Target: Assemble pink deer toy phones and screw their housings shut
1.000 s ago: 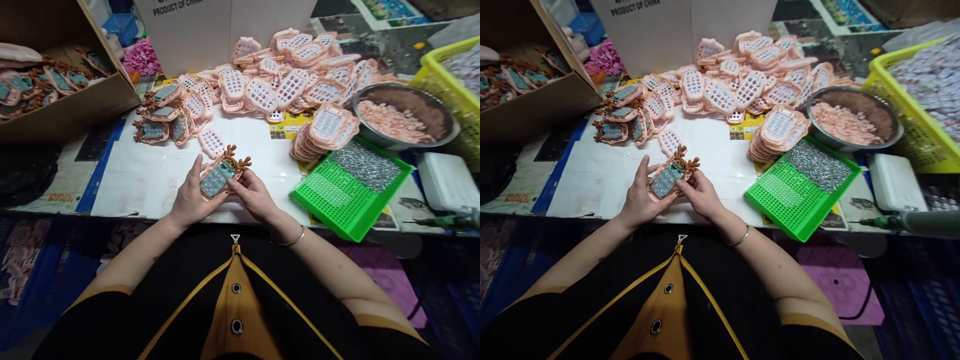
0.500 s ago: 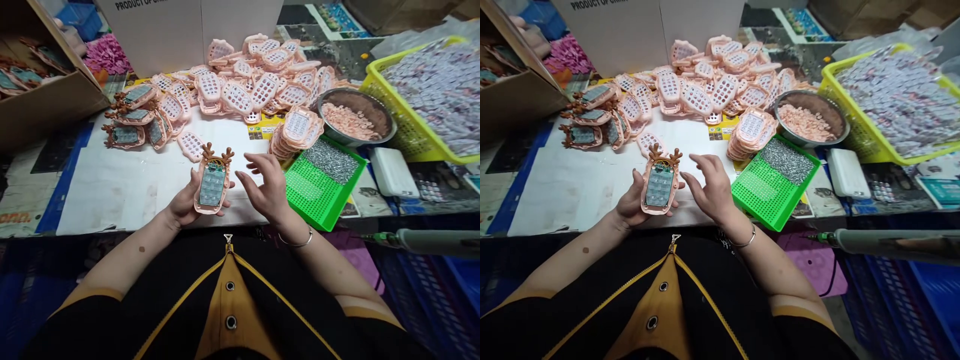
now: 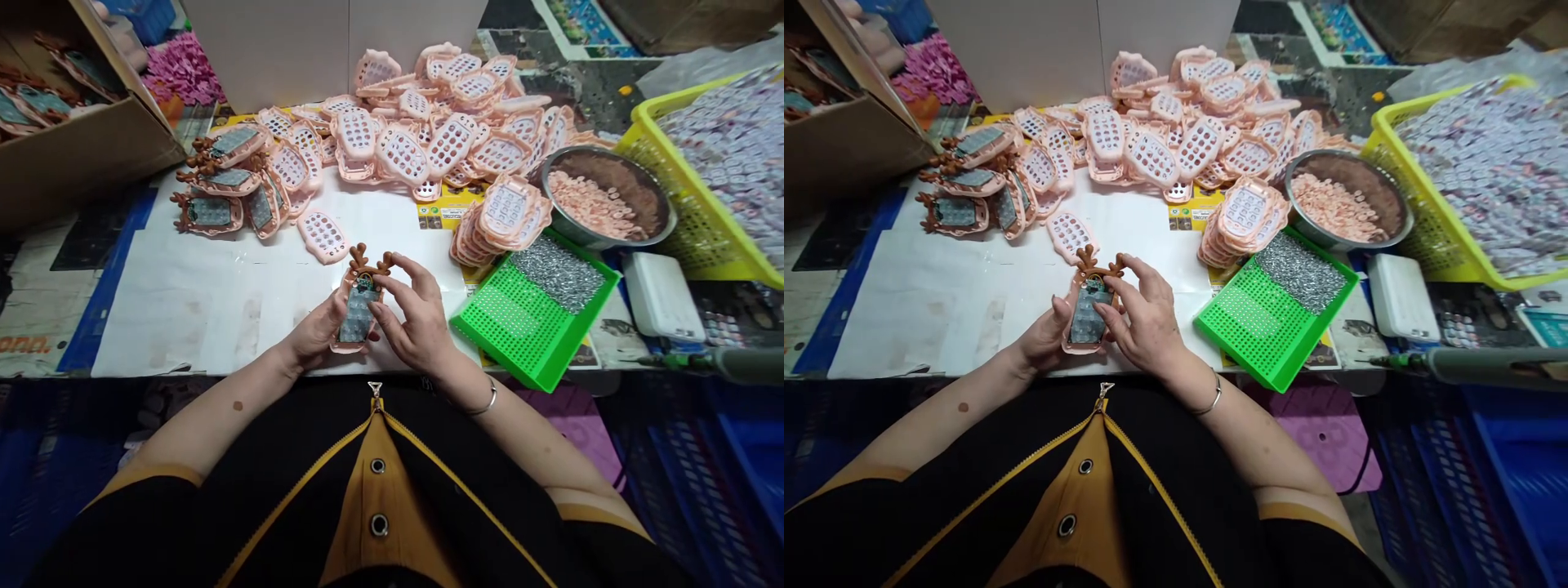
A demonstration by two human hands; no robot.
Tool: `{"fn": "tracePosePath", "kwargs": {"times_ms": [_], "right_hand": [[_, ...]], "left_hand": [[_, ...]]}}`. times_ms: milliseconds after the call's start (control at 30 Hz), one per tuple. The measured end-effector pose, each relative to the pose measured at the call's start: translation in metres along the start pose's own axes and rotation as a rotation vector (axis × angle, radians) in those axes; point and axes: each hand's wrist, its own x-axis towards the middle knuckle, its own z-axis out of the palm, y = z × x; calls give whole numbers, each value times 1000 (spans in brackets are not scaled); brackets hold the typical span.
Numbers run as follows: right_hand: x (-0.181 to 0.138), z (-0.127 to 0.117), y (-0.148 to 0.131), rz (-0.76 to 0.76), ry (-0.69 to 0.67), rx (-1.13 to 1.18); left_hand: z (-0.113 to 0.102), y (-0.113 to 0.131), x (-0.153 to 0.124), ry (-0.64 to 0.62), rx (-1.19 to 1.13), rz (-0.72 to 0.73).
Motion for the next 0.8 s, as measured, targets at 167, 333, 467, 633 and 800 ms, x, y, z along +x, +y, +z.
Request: {"fn": "tracePosePath", "kwargs": {"times_ms": [167,333,467,633,800], "right_hand": [[15,-40,27,20,106,-180],[28,-90,85,126,183,-550],[29,-91,114,102,147,-690],[33,-83,117,124,108,-679],[31,-91,91,43,165,-688]], "left_hand": [[-1,7,5,-18,-110,-36],[-2,13,5,-22,-213,-41],[-2,14,2,-13,-261,-30],[-6,13,-2,8,-298,-1],[-11,10,-5,41,-302,66]]}}
